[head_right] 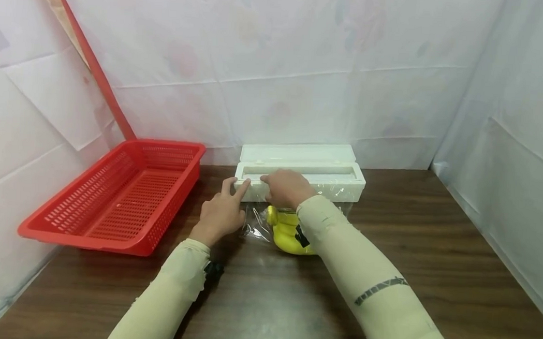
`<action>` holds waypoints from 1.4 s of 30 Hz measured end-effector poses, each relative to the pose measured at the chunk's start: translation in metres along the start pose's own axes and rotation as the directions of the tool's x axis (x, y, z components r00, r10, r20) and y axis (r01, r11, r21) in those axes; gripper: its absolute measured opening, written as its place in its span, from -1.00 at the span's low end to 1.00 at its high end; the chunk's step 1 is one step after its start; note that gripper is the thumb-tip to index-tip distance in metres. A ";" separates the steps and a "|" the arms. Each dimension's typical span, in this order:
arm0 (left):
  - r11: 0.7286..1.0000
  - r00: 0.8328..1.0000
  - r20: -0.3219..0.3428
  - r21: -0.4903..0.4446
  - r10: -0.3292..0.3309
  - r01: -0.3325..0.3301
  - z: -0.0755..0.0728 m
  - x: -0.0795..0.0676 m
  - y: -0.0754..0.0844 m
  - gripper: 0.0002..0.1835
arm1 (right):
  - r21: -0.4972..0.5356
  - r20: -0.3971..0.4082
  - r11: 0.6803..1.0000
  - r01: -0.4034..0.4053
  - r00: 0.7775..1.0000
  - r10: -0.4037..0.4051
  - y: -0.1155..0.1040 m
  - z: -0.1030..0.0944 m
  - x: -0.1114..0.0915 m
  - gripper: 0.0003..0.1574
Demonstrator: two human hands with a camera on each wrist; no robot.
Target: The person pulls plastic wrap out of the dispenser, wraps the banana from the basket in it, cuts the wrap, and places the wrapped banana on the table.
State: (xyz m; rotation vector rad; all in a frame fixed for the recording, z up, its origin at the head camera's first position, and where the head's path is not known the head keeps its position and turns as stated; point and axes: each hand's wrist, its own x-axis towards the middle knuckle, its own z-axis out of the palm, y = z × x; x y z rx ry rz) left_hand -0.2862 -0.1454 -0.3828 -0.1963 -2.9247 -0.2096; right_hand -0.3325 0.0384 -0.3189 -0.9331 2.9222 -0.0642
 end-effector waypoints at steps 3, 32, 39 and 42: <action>1.000 1.000 -0.001 0.004 -0.005 0.005 0.000 0.001 -0.001 -0.11 | 0.003 0.004 1.000 0.001 1.000 -0.001 0.003 -0.001 -0.001 -0.26; 0.999 1.000 0.005 -0.033 -0.001 0.002 -0.001 0.001 -0.007 -0.08 | 0.072 -0.097 0.997 -0.008 0.995 0.014 0.032 0.005 -0.019 -0.33; 0.999 1.000 0.010 -0.044 -0.008 0.008 0.001 0.002 -0.010 -0.05 | 0.061 -0.149 0.998 0.013 0.989 -0.004 0.032 0.009 -0.020 -0.34; 0.999 1.000 0.008 -0.053 0.001 -0.001 0.001 0.003 -0.009 -0.04 | 0.049 -0.153 0.998 -0.025 0.988 0.033 0.033 0.008 -0.022 -0.35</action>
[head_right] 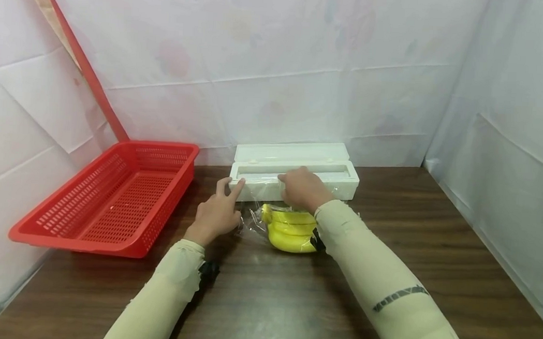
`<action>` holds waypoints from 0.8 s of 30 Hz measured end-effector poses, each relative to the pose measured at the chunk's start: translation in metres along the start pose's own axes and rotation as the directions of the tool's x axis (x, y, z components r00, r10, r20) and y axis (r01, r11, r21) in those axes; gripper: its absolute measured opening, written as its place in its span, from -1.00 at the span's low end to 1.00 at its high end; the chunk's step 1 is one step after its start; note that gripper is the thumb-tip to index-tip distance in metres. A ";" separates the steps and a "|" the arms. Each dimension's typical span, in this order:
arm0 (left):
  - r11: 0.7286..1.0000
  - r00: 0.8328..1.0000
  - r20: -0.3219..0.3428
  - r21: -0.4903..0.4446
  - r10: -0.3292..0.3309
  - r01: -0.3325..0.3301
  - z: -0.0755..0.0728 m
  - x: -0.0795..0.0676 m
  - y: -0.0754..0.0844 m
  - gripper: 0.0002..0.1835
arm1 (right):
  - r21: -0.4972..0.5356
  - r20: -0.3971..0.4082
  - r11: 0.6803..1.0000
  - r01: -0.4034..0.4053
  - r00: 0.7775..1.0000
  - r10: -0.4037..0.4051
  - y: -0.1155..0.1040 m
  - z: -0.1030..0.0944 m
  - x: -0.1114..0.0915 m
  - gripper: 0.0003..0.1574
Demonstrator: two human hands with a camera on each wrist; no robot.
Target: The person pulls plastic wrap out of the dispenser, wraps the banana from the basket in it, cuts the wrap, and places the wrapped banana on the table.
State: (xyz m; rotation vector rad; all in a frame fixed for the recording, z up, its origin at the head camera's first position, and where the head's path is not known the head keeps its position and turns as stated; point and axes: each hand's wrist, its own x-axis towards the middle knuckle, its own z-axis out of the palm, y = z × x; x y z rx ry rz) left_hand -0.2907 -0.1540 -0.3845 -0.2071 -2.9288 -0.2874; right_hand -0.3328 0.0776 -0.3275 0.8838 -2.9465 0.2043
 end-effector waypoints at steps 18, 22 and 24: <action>1.000 1.000 0.006 -0.011 0.006 -0.006 0.001 0.000 -0.001 -0.06 | 0.015 -0.043 1.000 -0.016 0.999 0.017 0.010 0.001 -0.006 -0.26; 1.000 1.000 0.012 -0.012 0.002 -0.002 0.001 0.001 -0.001 -0.05 | -0.020 -0.047 1.000 -0.019 0.999 0.018 0.010 0.002 -0.008 -0.28; 1.000 1.000 0.015 -0.011 -0.003 0.004 0.001 0.001 -0.002 -0.05 | -0.037 -0.040 0.999 -0.024 0.999 0.022 0.010 0.003 -0.008 -0.29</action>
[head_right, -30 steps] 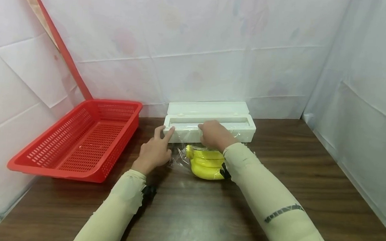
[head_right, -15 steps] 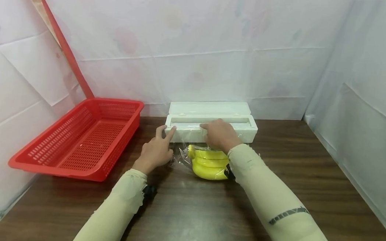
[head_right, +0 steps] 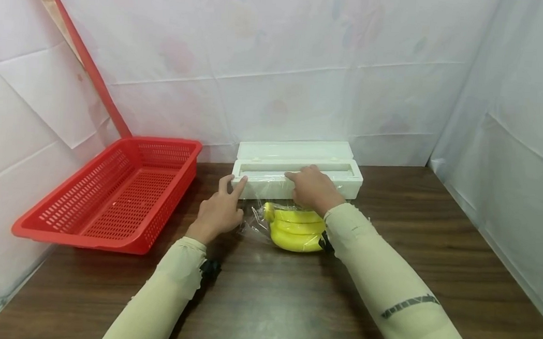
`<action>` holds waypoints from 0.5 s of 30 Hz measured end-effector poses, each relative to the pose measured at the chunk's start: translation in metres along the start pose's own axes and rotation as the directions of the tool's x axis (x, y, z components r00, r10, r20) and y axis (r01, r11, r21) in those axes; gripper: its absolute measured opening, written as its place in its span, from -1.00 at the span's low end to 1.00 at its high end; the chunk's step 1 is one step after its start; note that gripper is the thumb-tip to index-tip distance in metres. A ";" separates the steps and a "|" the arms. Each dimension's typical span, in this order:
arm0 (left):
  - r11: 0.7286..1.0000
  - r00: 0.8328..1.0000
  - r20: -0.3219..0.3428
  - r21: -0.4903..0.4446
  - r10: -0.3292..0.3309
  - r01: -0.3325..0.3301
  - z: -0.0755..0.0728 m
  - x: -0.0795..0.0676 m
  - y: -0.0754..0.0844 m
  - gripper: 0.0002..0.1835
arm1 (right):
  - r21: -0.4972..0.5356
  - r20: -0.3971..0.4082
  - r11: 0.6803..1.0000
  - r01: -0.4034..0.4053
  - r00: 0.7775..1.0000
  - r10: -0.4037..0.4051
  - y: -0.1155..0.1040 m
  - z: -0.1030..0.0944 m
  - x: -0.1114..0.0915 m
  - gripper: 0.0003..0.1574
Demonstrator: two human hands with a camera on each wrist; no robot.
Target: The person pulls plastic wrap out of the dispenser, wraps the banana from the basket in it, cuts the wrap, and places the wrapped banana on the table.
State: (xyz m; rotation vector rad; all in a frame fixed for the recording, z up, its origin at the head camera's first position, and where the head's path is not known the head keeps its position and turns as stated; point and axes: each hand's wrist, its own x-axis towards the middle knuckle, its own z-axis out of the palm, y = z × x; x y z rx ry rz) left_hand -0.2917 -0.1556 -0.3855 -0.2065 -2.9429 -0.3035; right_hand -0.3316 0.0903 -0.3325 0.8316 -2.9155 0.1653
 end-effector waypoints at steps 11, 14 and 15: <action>1.000 1.000 -0.005 -0.009 0.002 -0.002 0.000 0.000 0.000 -0.05 | -0.009 0.015 1.000 0.024 1.000 -0.024 0.002 -0.001 0.000 -0.33; 1.000 1.000 -0.007 -0.004 0.003 -0.003 0.000 0.000 0.000 -0.05 | -0.013 0.008 0.999 0.044 0.999 -0.044 0.004 -0.002 0.001 -0.34; 1.000 1.000 -0.005 -0.004 0.003 -0.003 0.000 0.000 0.000 -0.05 | -0.012 0.006 0.999 0.047 0.999 -0.047 0.005 -0.002 0.000 -0.35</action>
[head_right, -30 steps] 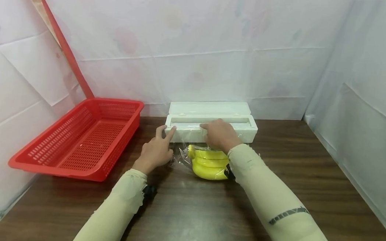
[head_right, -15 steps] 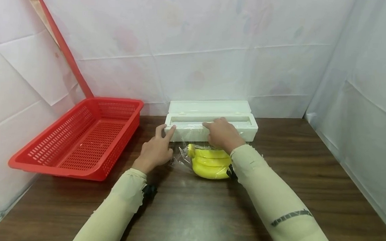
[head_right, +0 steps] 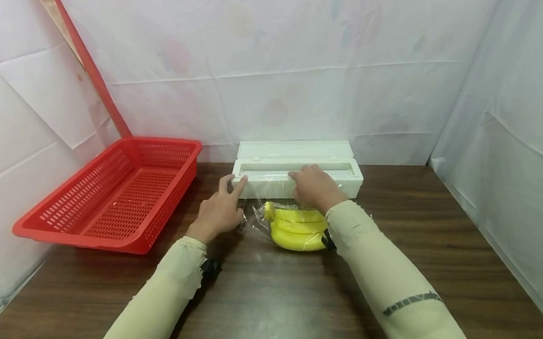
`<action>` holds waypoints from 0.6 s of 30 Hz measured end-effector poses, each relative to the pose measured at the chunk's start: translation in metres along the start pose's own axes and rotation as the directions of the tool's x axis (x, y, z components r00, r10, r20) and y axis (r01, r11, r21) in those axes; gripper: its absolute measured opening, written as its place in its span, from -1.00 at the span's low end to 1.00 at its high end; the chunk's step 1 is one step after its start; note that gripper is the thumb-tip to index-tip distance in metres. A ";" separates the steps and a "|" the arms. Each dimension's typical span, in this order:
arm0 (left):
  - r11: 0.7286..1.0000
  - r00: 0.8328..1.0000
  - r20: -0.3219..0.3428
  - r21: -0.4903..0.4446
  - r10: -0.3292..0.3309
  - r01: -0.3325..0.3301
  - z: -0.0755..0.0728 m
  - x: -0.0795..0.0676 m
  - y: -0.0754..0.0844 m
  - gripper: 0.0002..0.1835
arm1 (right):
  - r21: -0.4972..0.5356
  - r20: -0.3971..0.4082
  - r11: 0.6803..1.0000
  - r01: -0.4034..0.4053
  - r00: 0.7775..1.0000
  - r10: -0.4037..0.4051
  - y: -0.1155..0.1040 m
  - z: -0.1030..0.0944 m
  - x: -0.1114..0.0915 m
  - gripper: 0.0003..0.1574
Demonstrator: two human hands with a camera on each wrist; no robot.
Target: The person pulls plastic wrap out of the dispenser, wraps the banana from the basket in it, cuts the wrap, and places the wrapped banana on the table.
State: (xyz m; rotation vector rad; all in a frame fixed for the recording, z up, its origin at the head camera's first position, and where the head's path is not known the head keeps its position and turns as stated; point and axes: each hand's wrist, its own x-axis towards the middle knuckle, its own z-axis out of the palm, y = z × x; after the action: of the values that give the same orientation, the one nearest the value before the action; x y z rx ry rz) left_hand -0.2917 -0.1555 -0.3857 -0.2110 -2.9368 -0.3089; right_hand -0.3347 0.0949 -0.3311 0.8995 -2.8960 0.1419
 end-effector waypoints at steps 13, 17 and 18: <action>1.000 1.000 -0.004 -0.015 0.008 -0.008 -0.001 -0.001 0.001 -0.06 | 0.008 -0.022 1.000 -0.022 1.000 0.022 0.004 -0.001 -0.006 -0.36; 1.000 1.000 0.004 -0.026 0.008 -0.008 -0.002 -0.001 0.001 -0.06 | -0.030 -0.008 0.998 -0.061 0.998 0.060 0.005 -0.002 -0.007 -0.35; 1.000 1.000 0.003 -0.028 0.009 -0.009 -0.002 -0.001 0.001 -0.06 | -0.030 -0.009 0.998 -0.061 0.998 0.061 0.007 -0.002 -0.008 -0.35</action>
State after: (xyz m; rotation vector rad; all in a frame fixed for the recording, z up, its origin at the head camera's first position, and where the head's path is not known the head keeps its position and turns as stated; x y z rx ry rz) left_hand -0.2905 -0.1549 -0.3842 -0.2287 -2.9350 -0.3490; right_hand -0.3320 0.1051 -0.3305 0.8049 -2.9115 0.1066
